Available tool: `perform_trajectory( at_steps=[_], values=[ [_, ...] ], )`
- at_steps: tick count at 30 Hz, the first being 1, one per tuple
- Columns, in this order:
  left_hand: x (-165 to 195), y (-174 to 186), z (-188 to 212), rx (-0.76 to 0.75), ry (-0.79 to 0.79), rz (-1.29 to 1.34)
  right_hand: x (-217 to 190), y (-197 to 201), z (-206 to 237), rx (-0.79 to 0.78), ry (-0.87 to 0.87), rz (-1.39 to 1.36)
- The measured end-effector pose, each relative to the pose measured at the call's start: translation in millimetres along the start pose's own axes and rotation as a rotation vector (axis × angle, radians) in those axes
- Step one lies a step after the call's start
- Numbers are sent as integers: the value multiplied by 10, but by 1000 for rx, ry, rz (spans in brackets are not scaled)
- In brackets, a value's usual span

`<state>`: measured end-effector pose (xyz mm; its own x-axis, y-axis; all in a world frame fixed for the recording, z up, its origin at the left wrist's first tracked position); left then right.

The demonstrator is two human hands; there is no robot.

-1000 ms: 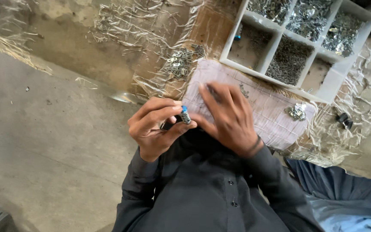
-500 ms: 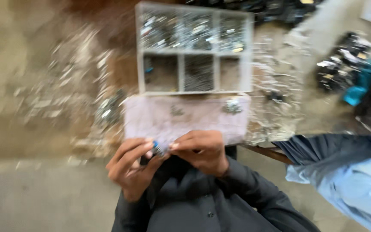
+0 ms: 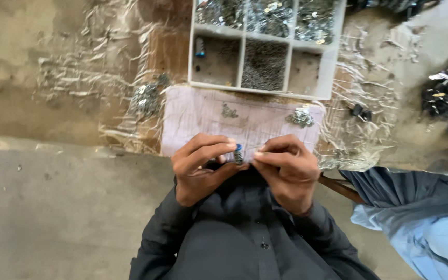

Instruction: The person assembles small cylindrical key components by hand, inserting pins and attaching metal rings. They repeatedly pick parts from a compartmentalized tray and an orange basket, assemble each unit, and place finished items into the tray.

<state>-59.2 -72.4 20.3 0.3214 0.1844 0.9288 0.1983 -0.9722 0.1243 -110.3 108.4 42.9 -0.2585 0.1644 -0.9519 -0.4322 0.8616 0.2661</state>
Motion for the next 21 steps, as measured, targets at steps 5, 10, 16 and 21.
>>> perform_trajectory(
  at_steps=[5,10,16,21],
  values=[
    [57,-38,-20,-16,-16,10,215,-67,78,-71,-178,-432],
    [103,-89,-14,-44,-40,-9,230,-86,65,-131,-188,-311],
    [80,-161,-15,-44,-18,-12,297,-57,67,-142,-234,-343],
    [78,-221,-43,-67,-27,-6,354,-23,98,-141,-240,-412]
  ],
)
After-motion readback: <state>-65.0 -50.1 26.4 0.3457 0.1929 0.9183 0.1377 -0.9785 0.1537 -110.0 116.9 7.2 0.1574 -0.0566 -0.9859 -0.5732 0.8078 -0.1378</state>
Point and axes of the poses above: each hand's wrist, its own z-axis away from the middle knuckle, its own y-axis out of the back of the hand, x = y × z, the point moved 10 cm from there along -z, towards the middle knuckle, and after that the axes turned 6 degrees about -x, right-handed, at the moved point
